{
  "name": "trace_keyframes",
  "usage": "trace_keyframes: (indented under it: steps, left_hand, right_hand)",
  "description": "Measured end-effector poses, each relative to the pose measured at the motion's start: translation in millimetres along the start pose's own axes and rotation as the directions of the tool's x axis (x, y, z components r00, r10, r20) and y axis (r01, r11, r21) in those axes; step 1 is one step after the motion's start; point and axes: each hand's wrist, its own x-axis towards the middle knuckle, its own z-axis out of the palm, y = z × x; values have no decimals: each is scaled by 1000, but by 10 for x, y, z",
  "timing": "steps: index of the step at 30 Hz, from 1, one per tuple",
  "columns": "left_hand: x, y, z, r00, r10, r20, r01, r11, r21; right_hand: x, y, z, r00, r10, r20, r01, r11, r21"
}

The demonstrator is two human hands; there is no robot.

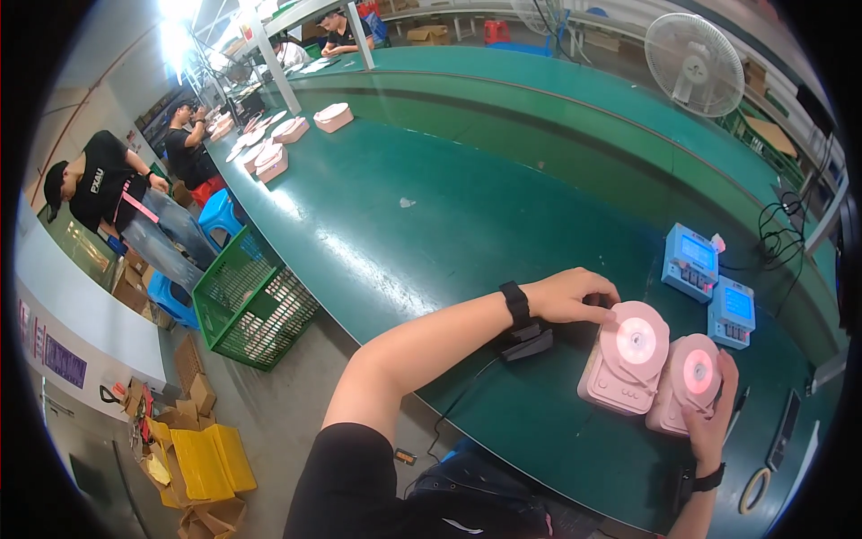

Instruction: The person places pink record player toys onto the work surface, presses their buttons, and touches the spinning platters. After testing, the person moves the toys to the side and places them onto the conveyor belt.

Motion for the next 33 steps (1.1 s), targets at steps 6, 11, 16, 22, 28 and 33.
trace_keyframes:
  steps: [6, 11, 16, 22, 28, 33]
  left_hand:
    - [-3, 15, -3, 1000, -1, -3, 1, 1000, -2]
    - [-5, -1, 1, 1000, 6, -7, -6, 1000, -2]
    - [15, -2, 12, 1000, 13, -14, -13, 1000, -5]
    - [28, -10, 25, 1000, 10, -20, -10, 1000, -9]
    - [34, 6, 30, 1000, -20, -21, 20, 1000, -19]
    - [37, 6, 30, 999, -29, -25, 29, 999, -22]
  right_hand:
    - [-15, 34, -10, 1000, -7, -5, 7, 1000, -21]
    - [-21, 38, -11, 1000, 1, -4, -1, 1000, -14]
    - [0, 33, -23, 1000, -13, -2, 13, 1000, -17]
    - [12, 75, -39, 1000, 4, 25, -3, 1000, -14]
    - [7, 130, -46, 999, 0, 33, 0, 1000, -16]
    - [7, 113, -41, 1000, -23, 15, 24, 1000, -18]
